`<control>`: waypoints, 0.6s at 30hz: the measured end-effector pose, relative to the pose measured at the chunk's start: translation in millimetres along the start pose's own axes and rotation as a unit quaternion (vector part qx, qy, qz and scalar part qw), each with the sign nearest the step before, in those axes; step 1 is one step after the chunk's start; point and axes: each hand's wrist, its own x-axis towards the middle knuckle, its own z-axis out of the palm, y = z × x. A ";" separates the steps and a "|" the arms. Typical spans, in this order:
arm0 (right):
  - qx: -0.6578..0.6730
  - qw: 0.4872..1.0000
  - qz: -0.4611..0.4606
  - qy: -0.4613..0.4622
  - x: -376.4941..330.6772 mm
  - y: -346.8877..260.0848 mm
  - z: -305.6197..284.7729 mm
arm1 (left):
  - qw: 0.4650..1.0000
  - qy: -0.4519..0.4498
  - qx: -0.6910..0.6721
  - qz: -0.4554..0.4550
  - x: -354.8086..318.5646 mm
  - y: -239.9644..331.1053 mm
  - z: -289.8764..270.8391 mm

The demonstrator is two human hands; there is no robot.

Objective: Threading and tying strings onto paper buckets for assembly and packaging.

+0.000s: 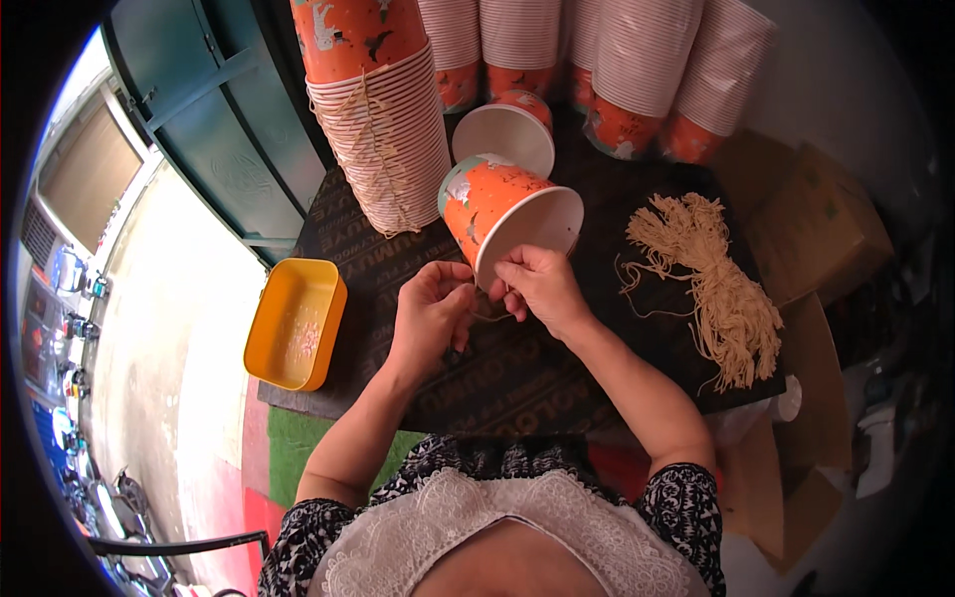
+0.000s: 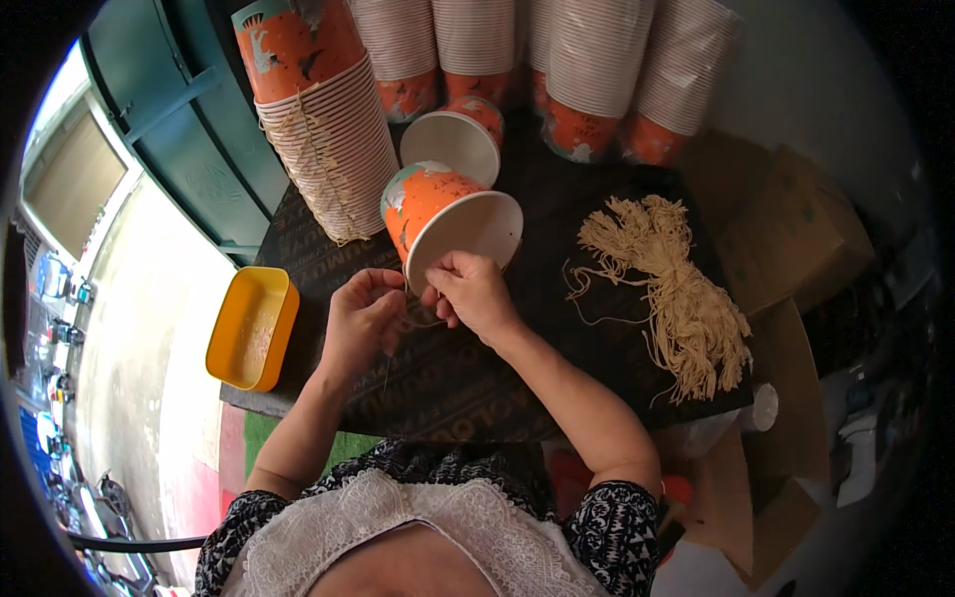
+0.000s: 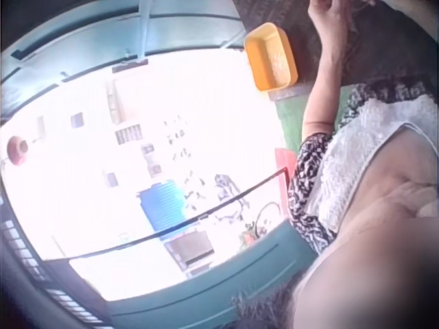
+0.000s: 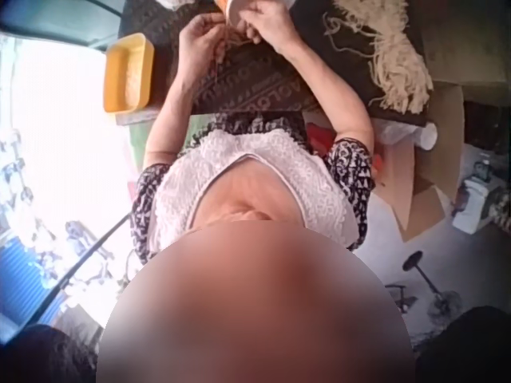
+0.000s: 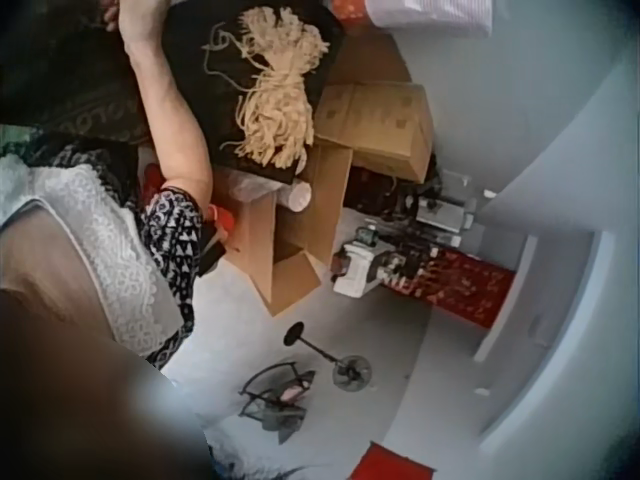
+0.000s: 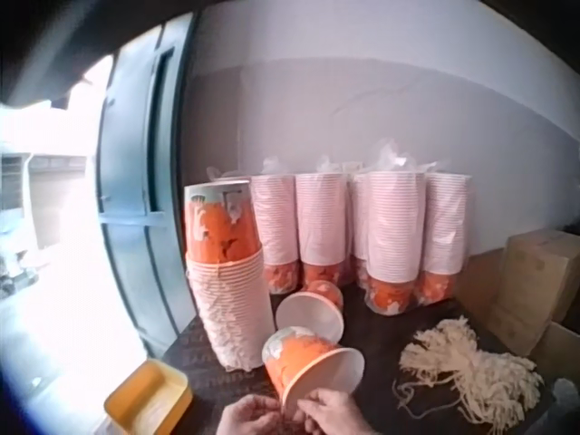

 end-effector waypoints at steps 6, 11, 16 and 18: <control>-0.017 0.999 0.021 -0.031 -7.7 1.0 4.6 | 1.000 -0.009 -0.009 -0.019 -8.6 -14.8 -5.6; -0.006 0.999 0.018 -0.038 -11.4 7.2 7.9 | 0.999 -0.024 -0.012 -0.039 -15.7 -22.7 -3.8; -0.003 0.997 0.024 -0.076 -12.5 16.5 8.5 | 1.000 -0.023 0.020 0.001 -21.6 -41.4 -6.1; 0.007 0.996 0.024 -0.084 -13.2 17.6 9.6 | 0.999 -0.022 0.046 0.017 -22.8 -48.8 -8.5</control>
